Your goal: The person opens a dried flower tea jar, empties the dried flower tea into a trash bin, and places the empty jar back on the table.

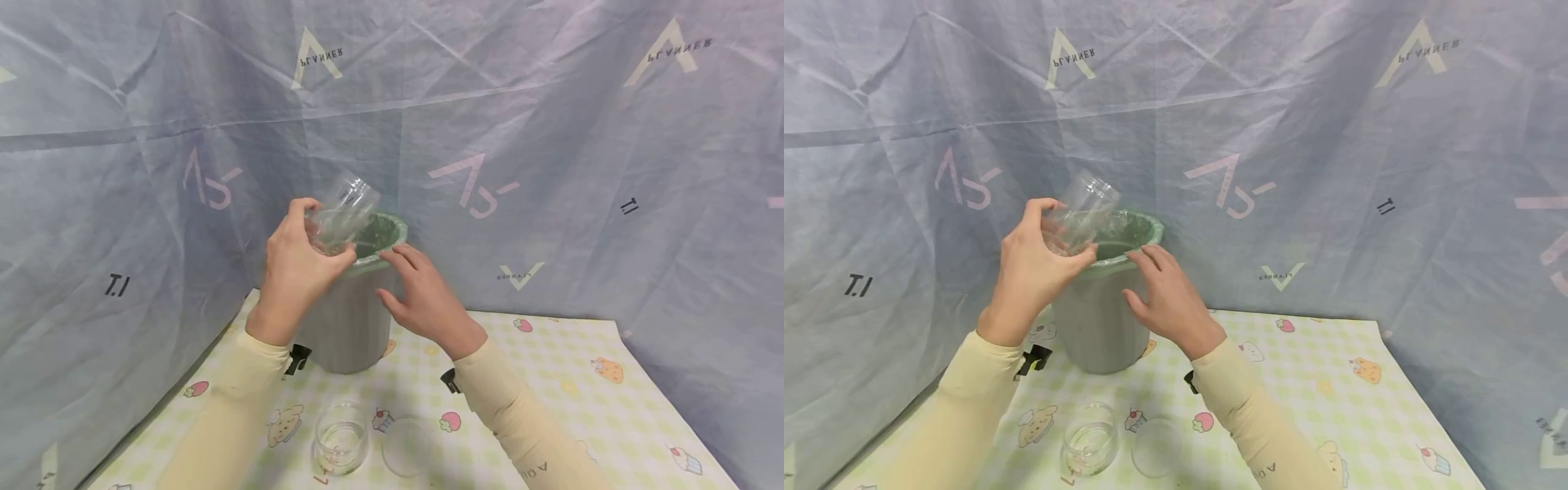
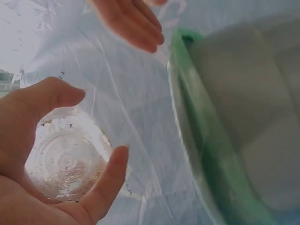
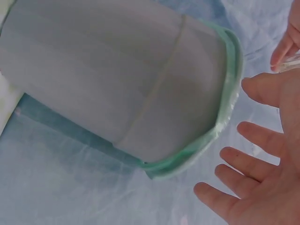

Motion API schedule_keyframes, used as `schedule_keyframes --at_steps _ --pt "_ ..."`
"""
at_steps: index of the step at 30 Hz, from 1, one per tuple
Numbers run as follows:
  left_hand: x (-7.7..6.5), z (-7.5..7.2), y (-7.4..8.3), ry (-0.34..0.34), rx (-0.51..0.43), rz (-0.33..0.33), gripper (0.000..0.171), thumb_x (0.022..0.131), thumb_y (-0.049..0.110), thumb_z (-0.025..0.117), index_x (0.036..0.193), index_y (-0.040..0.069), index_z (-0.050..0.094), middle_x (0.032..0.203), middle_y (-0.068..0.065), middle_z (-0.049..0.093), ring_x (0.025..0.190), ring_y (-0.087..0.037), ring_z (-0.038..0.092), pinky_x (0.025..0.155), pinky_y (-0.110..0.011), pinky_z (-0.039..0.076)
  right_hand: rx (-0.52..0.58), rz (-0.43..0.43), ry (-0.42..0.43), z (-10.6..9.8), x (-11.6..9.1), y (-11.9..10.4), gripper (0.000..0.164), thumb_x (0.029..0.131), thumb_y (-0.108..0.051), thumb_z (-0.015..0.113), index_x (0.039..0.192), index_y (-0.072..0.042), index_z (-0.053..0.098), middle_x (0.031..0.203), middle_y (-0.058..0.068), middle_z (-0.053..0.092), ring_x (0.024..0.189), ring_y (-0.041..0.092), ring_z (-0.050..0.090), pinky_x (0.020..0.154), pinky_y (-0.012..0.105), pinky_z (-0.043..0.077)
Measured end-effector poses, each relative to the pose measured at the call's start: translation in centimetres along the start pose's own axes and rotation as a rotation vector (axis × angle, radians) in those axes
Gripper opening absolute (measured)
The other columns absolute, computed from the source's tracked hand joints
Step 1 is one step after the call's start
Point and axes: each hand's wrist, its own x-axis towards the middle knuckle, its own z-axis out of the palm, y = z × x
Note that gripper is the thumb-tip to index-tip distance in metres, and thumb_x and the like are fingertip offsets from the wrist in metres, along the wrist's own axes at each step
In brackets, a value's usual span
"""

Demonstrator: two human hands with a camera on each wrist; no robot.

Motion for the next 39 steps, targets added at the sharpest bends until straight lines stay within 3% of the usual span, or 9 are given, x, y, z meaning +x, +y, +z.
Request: schedule_keyframes --at_steps 9,14,19,24,29,34,39 --pt "-2.5 2.0 1.2 0.048 -0.125 0.077 0.073 0.081 0.032 0.086 0.138 0.012 0.046 0.101 -0.011 0.068 0.084 -0.023 0.071 0.065 -0.043 0.057 0.014 0.078 -0.038 -2.3 -3.4 0.1 0.057 0.097 -0.026 0.073 0.148 -0.01 0.053 0.154 0.015 0.048 0.146 0.032 0.042 0.114 0.051 0.041" --pt "-3.8 3.4 2.1 0.017 -0.193 0.055 0.073 0.081 0.036 0.085 0.139 0.015 0.046 0.103 -0.004 0.069 0.089 -0.023 0.068 0.072 -0.042 0.056 0.006 0.112 -0.039 -3.6 -5.4 0.4 0.057 0.097 -0.026 0.073 0.148 -0.011 0.053 0.155 0.013 0.047 0.147 0.032 0.042 0.114 0.052 0.041" --pt "-4.7 4.3 2.6 -0.013 -0.263 0.003 0.072 0.081 0.04 0.086 0.138 0.02 0.048 0.108 -0.001 0.072 0.087 -0.022 0.056 0.072 -0.04 0.045 -0.02 0.128 -0.03 -4.8 -7.5 0.8 0.057 0.097 -0.026 0.073 0.148 -0.012 0.053 0.156 0.012 0.048 0.148 0.031 0.041 0.114 0.052 0.041" --pt "-5.2 4.9 2.9 -0.086 -0.382 -0.048 0.069 0.081 0.044 0.086 0.136 0.025 0.049 0.115 0.001 0.073 0.095 -0.018 0.062 0.075 -0.041 0.051 -0.055 0.177 -0.011 -6.1 -9.7 1.5 0.058 0.095 -0.025 0.075 0.148 -0.012 0.054 0.155 0.012 0.048 0.145 0.033 0.043 0.108 0.055 0.046" --pt "-5.9 5.4 3.3 -0.194 -0.479 -0.069 0.07 0.084 0.046 0.084 0.142 0.026 0.049 0.121 0.0 0.068 0.107 -0.016 0.064 0.089 -0.044 0.054 -0.069 0.23 0.003 -7.3 -11.8 2.2 0.057 0.096 -0.022 0.074 0.147 -0.01 0.054 0.153 0.012 0.049 0.143 0.034 0.045 0.107 0.056 0.045" --pt "-6.6 6.3 3.4 -0.285 -0.536 -0.071 0.068 0.083 0.04 0.086 0.14 0.027 0.051 0.114 -0.001 0.065 0.111 -0.015 0.065 0.099 -0.044 0.051 -0.093 0.265 0.014 -8.1 -13.9 2.5 0.055 0.095 -0.022 0.073 0.146 -0.011 0.055 0.152 0.012 0.051 0.141 0.034 0.047 0.108 0.058 0.044" --pt "-8.1 8.0 3.3 -0.383 -0.558 -0.067 0.063 0.081 0.034 0.089 0.131 0.021 0.054 0.115 -0.002 0.066 0.113 -0.015 0.064 0.104 -0.042 0.05 -0.113 0.296 -0.002 -8.5 -15.7 2.4 0.055 0.095 -0.022 0.074 0.146 -0.01 0.055 0.151 0.015 0.051 0.139 0.037 0.048 0.106 0.059 0.043"
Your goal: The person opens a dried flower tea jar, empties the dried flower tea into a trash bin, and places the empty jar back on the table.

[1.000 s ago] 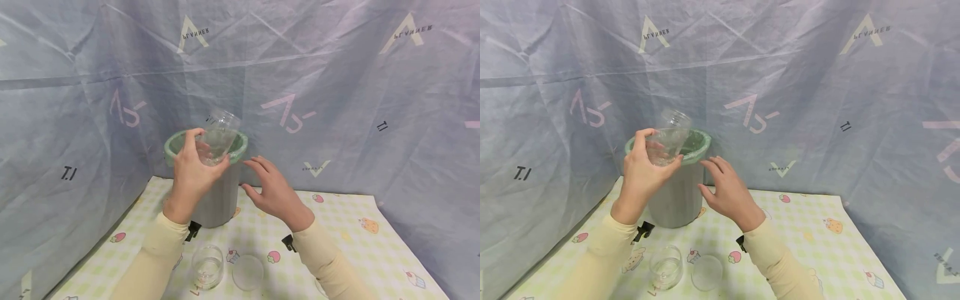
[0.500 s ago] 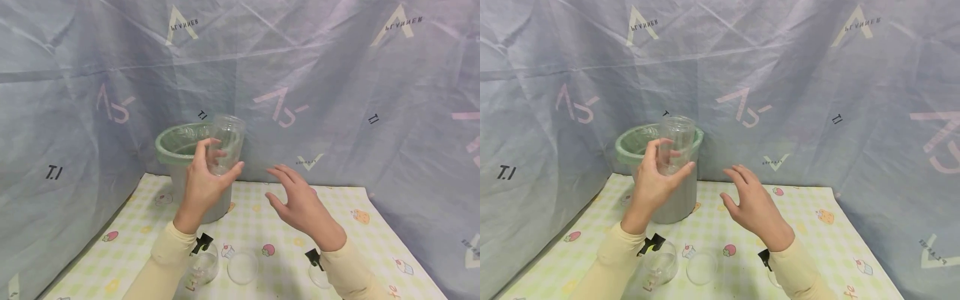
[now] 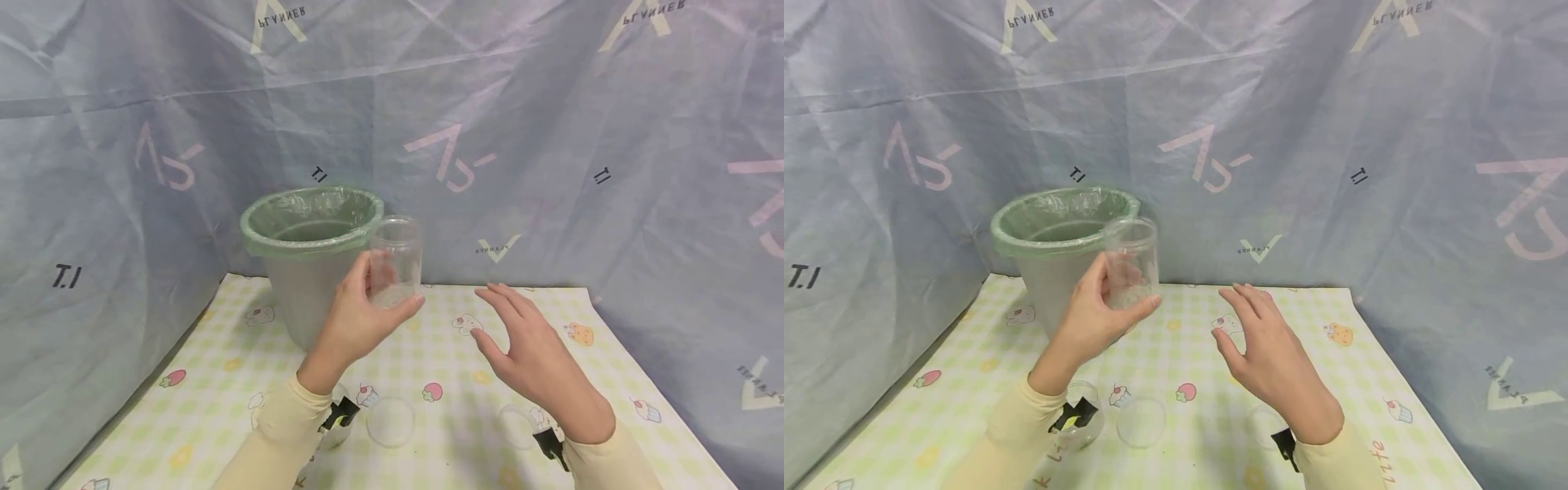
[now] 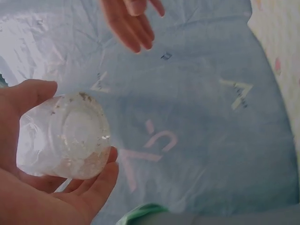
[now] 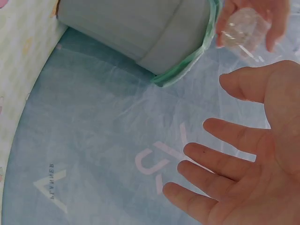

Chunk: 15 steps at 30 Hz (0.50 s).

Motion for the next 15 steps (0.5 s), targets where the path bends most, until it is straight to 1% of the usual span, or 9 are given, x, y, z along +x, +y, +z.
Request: schedule_keyframes --at_steps 2,5,7,8,10,13,15 --pt "-0.4 0.7 -0.3 -0.03 0.006 -0.01 0.059 0.08 0.035 0.089 0.124 0.017 0.054 0.116 -0.001 0.066 0.114 -0.016 0.064 0.105 -0.043 0.049 -0.005 0.007 -0.004 -0.2 -0.6 0.1 0.056 0.095 -0.022 0.074 0.146 -0.009 0.055 0.151 0.015 0.051 0.139 0.038 0.048 0.105 0.06 0.043" --pt "-0.9 1.7 -0.7 -0.071 0.006 -0.032 0.057 0.079 0.035 0.09 0.121 0.017 0.056 0.117 0.003 0.067 0.116 -0.017 0.064 0.106 -0.042 0.049 -0.005 0.014 0.005 -0.4 -1.3 0.4 0.058 0.094 -0.021 0.075 0.147 -0.009 0.054 0.151 0.014 0.051 0.138 0.038 0.049 0.105 0.06 0.043" --pt "-1.3 2.3 -1.0 -0.099 -0.003 -0.047 0.058 0.079 0.034 0.09 0.124 0.02 0.056 0.118 0.004 0.067 0.117 -0.016 0.064 0.106 -0.041 0.048 -0.005 0.017 0.017 -0.6 -1.7 0.6 0.06 0.093 -0.02 0.076 0.148 -0.009 0.053 0.151 0.014 0.051 0.138 0.038 0.049 0.104 0.06 0.043" --pt "-1.5 2.7 -1.2 -0.108 -0.005 -0.055 0.062 0.078 0.032 0.091 0.128 0.022 0.056 0.119 0.005 0.067 0.117 -0.016 0.064 0.106 -0.04 0.048 -0.005 0.021 0.021 -0.7 -1.9 0.7 0.061 0.093 -0.019 0.076 0.149 -0.01 0.053 0.151 0.014 0.052 0.137 0.038 0.049 0.104 0.06 0.043" --pt "-1.8 3.4 -1.5 -0.13 -0.012 -0.066 0.064 0.078 0.03 0.091 0.132 0.023 0.056 0.12 0.004 0.068 0.115 -0.016 0.063 0.105 -0.042 0.048 -0.003 0.034 0.025 -0.8 -2.3 0.9 0.063 0.093 -0.018 0.076 0.151 -0.012 0.052 0.152 0.012 0.052 0.138 0.038 0.049 0.105 0.059 0.042" --pt "-2.3 4.8 -2.4 -0.167 0.011 -0.081 0.066 0.077 0.031 0.091 0.133 0.024 0.056 0.12 0.004 0.067 0.114 -0.018 0.063 0.102 -0.044 0.048 -0.009 0.063 0.017 -1.0 -3.0 1.3 0.062 0.094 -0.019 0.075 0.151 -0.014 0.052 0.151 0.013 0.052 0.138 0.039 0.049 0.104 0.061 0.042" --pt "-2.8 5.8 -3.1 -0.205 0.031 -0.107 0.068 0.076 0.033 0.091 0.133 0.026 0.055 0.118 0.004 0.067 0.112 -0.02 0.063 0.099 -0.044 0.049 -0.008 0.086 0.009 -1.0 -3.3 1.5 0.06 0.094 -0.02 0.075 0.15 -0.014 0.052 0.151 0.014 0.052 0.138 0.039 0.048 0.104 0.062 0.042"
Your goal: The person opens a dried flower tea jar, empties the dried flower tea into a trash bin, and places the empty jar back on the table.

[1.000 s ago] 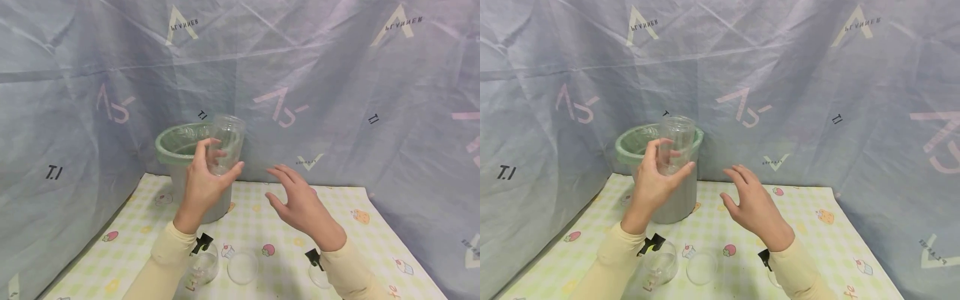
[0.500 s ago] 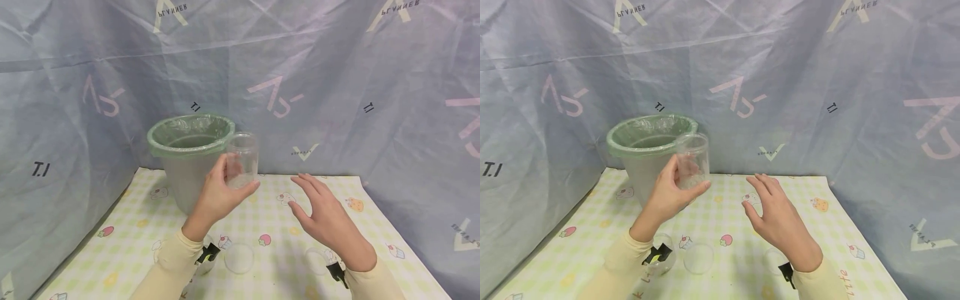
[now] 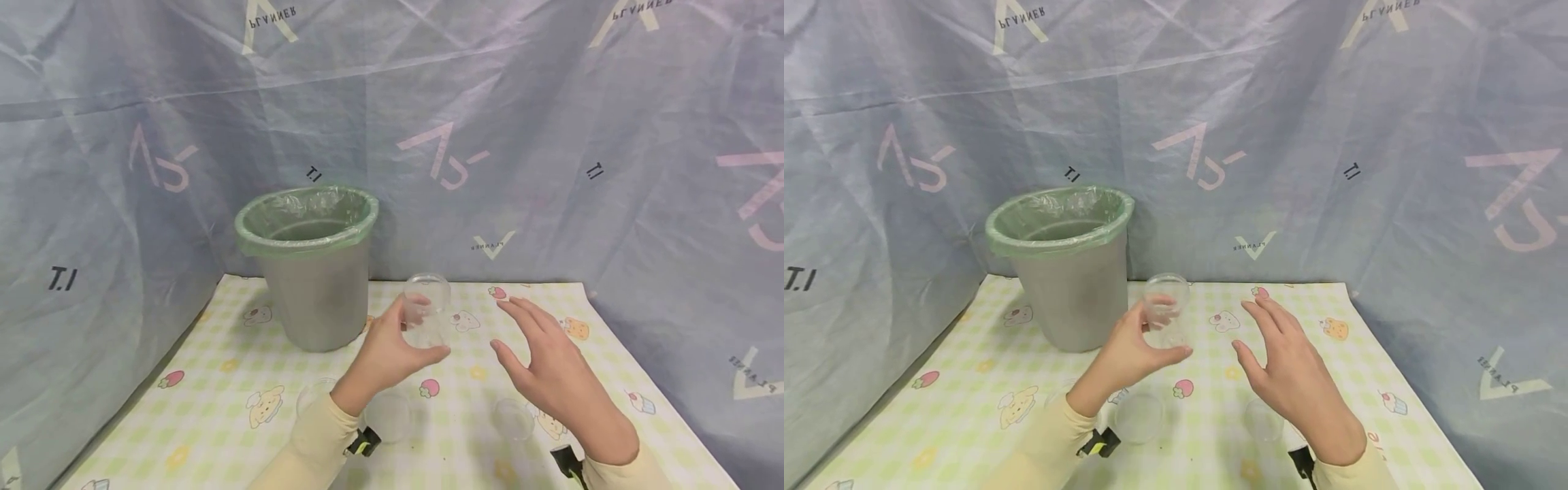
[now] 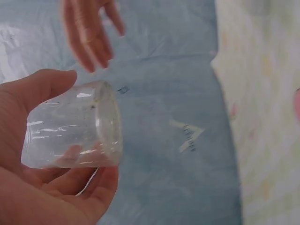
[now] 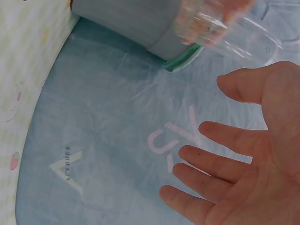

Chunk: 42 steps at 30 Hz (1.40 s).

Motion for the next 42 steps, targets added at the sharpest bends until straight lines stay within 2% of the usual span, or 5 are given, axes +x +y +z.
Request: schedule_keyframes --at_steps 8,13,18,37,42 --pt "-1.2 3.8 -3.6 -0.163 0.061 -0.097 0.07 0.074 0.029 0.095 0.132 0.027 0.054 0.118 -0.001 0.064 0.108 -0.025 0.062 0.087 -0.04 0.054 0.006 0.049 -0.048 0.8 -0.7 0.3 0.056 0.097 -0.024 0.072 0.148 -0.011 0.053 0.151 0.016 0.051 0.137 0.042 0.048 0.101 0.064 0.044" --pt "-2.5 5.5 -5.4 -0.184 0.13 -0.13 0.074 0.067 0.024 0.099 0.129 0.023 0.059 0.109 0.0 0.064 0.096 -0.022 0.061 0.076 -0.034 0.052 0.005 0.064 -0.06 1.3 -1.1 0.3 0.055 0.097 -0.026 0.072 0.147 -0.01 0.054 0.15 0.016 0.052 0.137 0.042 0.048 0.101 0.065 0.044" --pt "-3.6 6.4 -6.3 -0.184 0.16 -0.173 0.078 0.063 0.023 0.101 0.129 0.021 0.06 0.11 0.001 0.067 0.097 -0.018 0.062 0.08 -0.038 0.055 0.01 0.074 -0.078 1.8 -1.3 0.5 0.053 0.098 -0.026 0.071 0.146 -0.01 0.055 0.149 0.017 0.053 0.136 0.042 0.049 0.102 0.065 0.043" --pt "-4.4 7.8 -7.4 -0.226 0.177 -0.205 0.077 0.056 0.025 0.104 0.118 0.013 0.06 0.106 0.0 0.067 0.095 -0.018 0.064 0.085 -0.036 0.056 0.005 0.109 -0.135 3.1 -2.2 2.1 0.053 0.098 -0.024 0.071 0.146 -0.006 0.054 0.148 0.018 0.053 0.135 0.044 0.049 0.103 0.064 0.043" --pt "-4.8 6.7 -6.8 -0.239 0.227 -0.219 0.095 0.055 0.027 0.104 0.134 0.006 0.055 0.125 -0.01 0.066 0.116 -0.032 0.064 0.099 -0.048 0.054 -0.01 0.131 -0.158 2.9 -2.8 2.7 0.055 0.099 -0.027 0.069 0.147 -0.006 0.053 0.149 0.02 0.052 0.135 0.045 0.048 0.104 0.065 0.041"
